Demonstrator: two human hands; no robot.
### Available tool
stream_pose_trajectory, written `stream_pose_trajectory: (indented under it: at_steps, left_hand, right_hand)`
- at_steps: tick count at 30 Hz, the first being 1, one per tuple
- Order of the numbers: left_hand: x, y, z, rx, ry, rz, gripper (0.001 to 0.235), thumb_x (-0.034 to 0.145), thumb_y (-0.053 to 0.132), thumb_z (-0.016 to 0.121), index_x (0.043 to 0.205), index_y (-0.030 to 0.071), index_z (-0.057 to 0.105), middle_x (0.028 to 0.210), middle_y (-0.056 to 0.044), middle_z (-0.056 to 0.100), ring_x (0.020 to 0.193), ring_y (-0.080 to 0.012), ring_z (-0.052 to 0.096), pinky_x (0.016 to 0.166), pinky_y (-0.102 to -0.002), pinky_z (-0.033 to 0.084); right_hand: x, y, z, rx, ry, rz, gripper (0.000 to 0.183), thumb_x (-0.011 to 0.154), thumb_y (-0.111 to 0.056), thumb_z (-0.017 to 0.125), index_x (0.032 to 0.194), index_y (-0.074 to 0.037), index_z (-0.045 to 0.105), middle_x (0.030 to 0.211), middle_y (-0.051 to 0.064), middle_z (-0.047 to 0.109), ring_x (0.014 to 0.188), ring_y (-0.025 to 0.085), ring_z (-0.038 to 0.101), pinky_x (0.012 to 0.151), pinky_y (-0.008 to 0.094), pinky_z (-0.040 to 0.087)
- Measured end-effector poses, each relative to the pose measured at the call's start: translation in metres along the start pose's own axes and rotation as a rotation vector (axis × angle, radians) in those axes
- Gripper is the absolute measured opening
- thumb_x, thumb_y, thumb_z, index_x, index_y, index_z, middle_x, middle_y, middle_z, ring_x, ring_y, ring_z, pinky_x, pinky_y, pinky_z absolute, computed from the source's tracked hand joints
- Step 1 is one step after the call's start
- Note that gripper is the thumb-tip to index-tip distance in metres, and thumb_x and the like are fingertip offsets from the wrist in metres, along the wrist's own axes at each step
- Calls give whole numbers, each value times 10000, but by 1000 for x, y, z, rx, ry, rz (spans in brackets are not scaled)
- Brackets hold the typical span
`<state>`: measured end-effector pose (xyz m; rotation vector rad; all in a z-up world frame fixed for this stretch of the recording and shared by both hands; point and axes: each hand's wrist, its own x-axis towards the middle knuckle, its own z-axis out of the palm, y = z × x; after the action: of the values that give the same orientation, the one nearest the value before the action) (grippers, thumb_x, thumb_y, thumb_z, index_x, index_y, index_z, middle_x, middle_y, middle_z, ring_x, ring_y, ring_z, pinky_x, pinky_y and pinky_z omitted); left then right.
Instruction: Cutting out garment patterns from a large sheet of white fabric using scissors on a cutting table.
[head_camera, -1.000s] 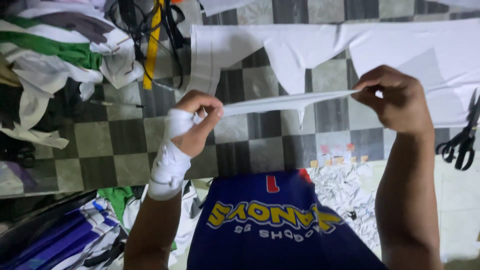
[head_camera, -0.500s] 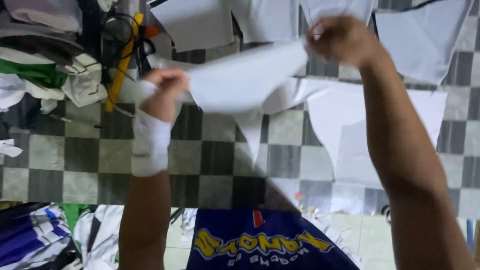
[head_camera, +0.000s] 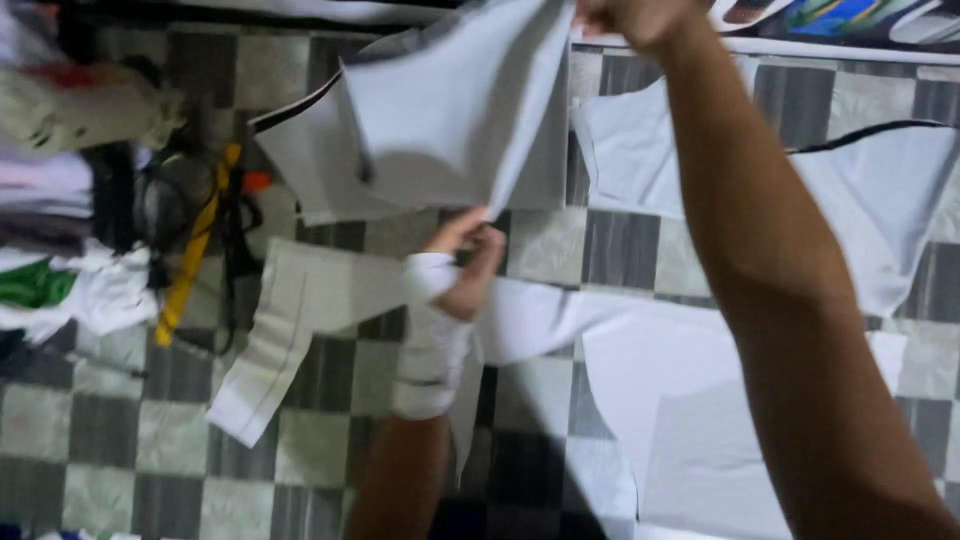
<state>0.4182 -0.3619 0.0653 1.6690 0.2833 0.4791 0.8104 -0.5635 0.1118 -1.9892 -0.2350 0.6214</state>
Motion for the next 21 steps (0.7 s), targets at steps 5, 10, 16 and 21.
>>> stream_pose_trajectory:
  at_steps: [5, 10, 16, 21]
  left_hand:
    - [1, -44, 61, 216, -310, -504, 646, 973, 519, 703, 1527, 189, 745, 1402, -101, 836, 1277, -287, 794, 1007, -428, 648]
    - [10, -27, 73, 216, -421, -793, 693, 967, 470, 684, 1614, 224, 664, 1542, -115, 756, 1413, -333, 733, 1111, -519, 632]
    - [7, -48, 88, 150, -467, -559, 649, 1028, 504, 647, 1585, 175, 695, 1533, -94, 777, 1328, -257, 783, 1083, -372, 623]
    - [22, -68, 18, 236, -466, -218, 356, 1148, 430, 572, 1451, 304, 708, 963, 24, 666, 804, -140, 592, 763, -332, 484]
  right_hand:
    - [60, 107, 24, 335, 27, -69, 278, 961, 44, 763, 1237, 17, 793, 861, 79, 698, 675, 174, 670, 540, 327, 512]
    - [77, 135, 29, -179, 206, -2, 162, 920, -75, 915, 1052, -160, 879, 976, -20, 854, 836, 98, 774, 684, 303, 629]
    - [57, 154, 43, -148, 319, -251, 188, 876, -15, 766, 808, -157, 664, 829, -26, 679, 757, 132, 625, 651, 377, 513]
    - [-32, 119, 54, -448, 444, -494, 383, 1069, -147, 716, 780, -132, 465, 750, 68, 417, 778, 233, 430, 725, 511, 329]
